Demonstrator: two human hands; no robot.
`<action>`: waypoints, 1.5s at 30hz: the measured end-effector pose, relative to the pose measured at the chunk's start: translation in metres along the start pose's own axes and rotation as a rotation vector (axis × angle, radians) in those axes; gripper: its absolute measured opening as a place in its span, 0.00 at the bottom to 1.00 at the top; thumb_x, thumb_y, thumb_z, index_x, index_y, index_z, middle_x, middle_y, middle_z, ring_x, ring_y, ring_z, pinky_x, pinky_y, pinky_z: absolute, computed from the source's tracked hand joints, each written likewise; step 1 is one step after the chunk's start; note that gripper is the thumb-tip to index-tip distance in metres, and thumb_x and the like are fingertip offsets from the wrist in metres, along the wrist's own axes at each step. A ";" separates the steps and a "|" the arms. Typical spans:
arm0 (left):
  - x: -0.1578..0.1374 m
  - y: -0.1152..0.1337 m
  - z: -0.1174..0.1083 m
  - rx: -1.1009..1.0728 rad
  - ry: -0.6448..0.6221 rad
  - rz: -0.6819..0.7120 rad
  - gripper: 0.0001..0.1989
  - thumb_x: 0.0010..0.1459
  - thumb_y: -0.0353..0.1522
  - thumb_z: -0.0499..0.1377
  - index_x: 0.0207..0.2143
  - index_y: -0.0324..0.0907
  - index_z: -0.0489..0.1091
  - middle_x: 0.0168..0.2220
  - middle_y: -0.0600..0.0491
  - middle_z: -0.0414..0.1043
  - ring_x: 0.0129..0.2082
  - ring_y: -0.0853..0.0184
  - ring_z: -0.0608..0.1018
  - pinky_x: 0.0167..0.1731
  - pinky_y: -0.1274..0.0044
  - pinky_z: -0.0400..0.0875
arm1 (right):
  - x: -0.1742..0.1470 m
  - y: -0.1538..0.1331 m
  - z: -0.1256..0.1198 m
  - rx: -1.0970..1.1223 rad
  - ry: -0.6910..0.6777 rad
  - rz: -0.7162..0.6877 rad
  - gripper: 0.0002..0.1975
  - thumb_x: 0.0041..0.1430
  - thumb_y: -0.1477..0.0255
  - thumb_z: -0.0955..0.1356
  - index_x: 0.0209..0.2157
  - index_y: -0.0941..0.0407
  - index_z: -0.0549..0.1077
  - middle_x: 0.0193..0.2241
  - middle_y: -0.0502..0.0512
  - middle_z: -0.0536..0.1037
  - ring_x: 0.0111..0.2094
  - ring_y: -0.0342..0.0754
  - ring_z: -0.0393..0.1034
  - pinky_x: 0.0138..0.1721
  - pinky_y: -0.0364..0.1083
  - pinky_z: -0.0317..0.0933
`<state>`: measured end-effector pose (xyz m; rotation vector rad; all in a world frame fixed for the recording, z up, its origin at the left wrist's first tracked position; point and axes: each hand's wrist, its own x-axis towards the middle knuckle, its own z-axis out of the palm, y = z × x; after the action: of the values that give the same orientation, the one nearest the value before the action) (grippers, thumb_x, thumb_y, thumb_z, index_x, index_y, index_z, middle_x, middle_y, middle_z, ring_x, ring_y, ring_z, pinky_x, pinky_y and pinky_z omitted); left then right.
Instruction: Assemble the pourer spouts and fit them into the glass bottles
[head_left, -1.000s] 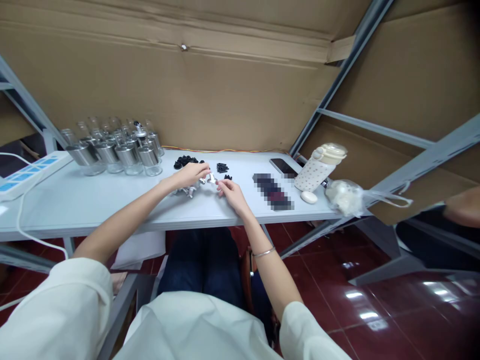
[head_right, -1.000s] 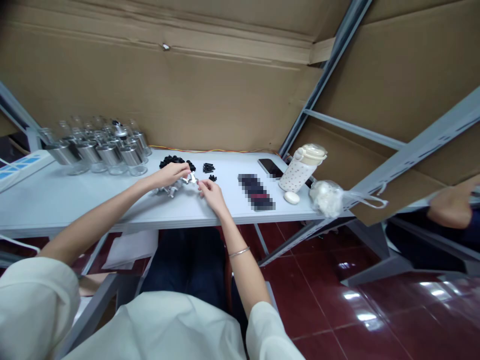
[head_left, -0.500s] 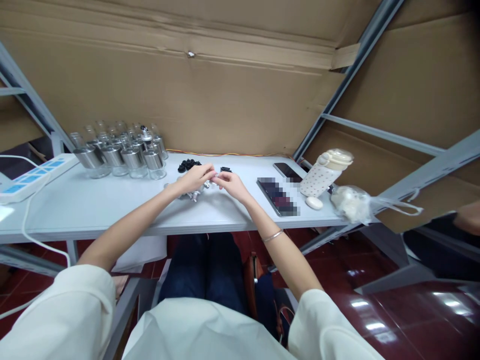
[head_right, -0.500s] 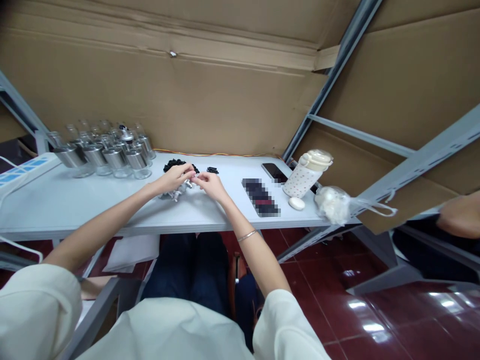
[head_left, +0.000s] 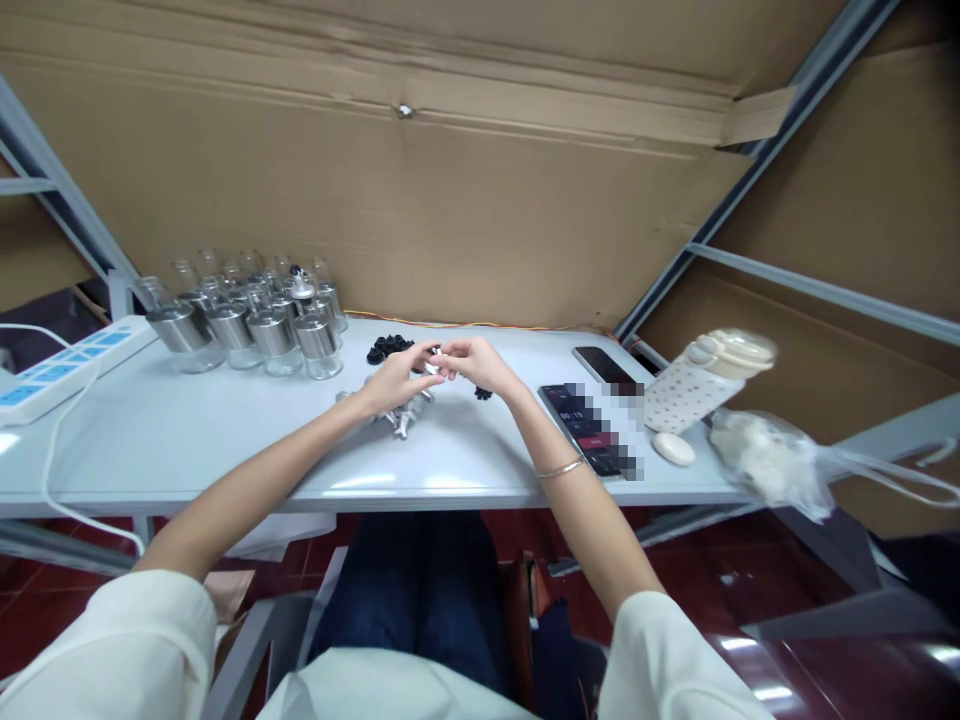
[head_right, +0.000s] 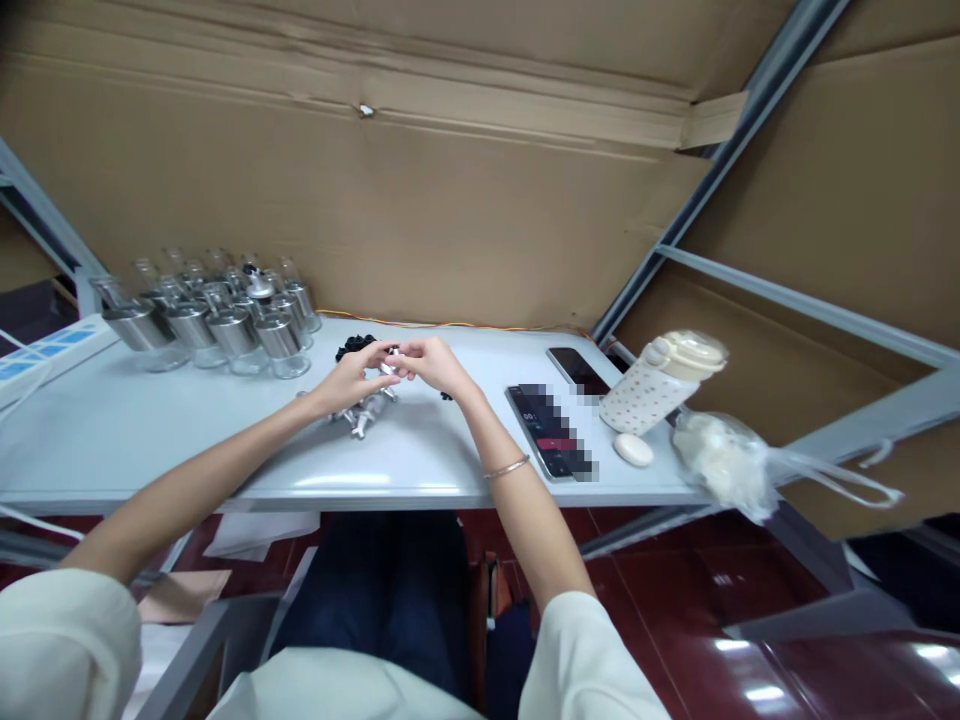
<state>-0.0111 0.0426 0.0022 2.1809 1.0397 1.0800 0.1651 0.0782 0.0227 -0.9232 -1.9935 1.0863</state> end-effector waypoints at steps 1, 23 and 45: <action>0.001 -0.002 0.000 -0.005 0.028 -0.006 0.27 0.51 0.38 0.60 0.52 0.39 0.59 0.40 0.47 0.75 0.39 0.63 0.77 0.43 0.72 0.69 | 0.005 0.000 -0.003 -0.001 -0.014 -0.006 0.24 0.48 0.50 0.68 0.23 0.59 0.72 0.18 0.53 0.75 0.20 0.42 0.67 0.24 0.41 0.60; -0.021 0.002 0.000 0.348 0.009 0.214 0.10 0.60 0.31 0.54 0.44 0.41 0.63 0.42 0.47 0.74 0.43 0.65 0.76 0.41 0.74 0.70 | 0.014 0.027 -0.033 -0.510 0.229 -0.037 0.23 0.59 0.57 0.58 0.16 0.55 0.57 0.14 0.46 0.57 0.19 0.42 0.51 0.24 0.43 0.46; -0.020 0.009 0.000 0.630 0.056 0.452 0.11 0.64 0.28 0.49 0.49 0.40 0.59 0.40 0.48 0.77 0.38 0.66 0.79 0.46 0.68 0.61 | 0.013 0.061 -0.058 -0.643 0.297 -0.065 0.09 0.52 0.79 0.63 0.28 0.56 0.75 0.30 0.55 0.78 0.33 0.50 0.71 0.38 0.47 0.62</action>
<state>-0.0156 0.0213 -0.0008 3.0159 1.0353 1.1045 0.2213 0.1365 -0.0030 -1.2421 -2.1203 0.2293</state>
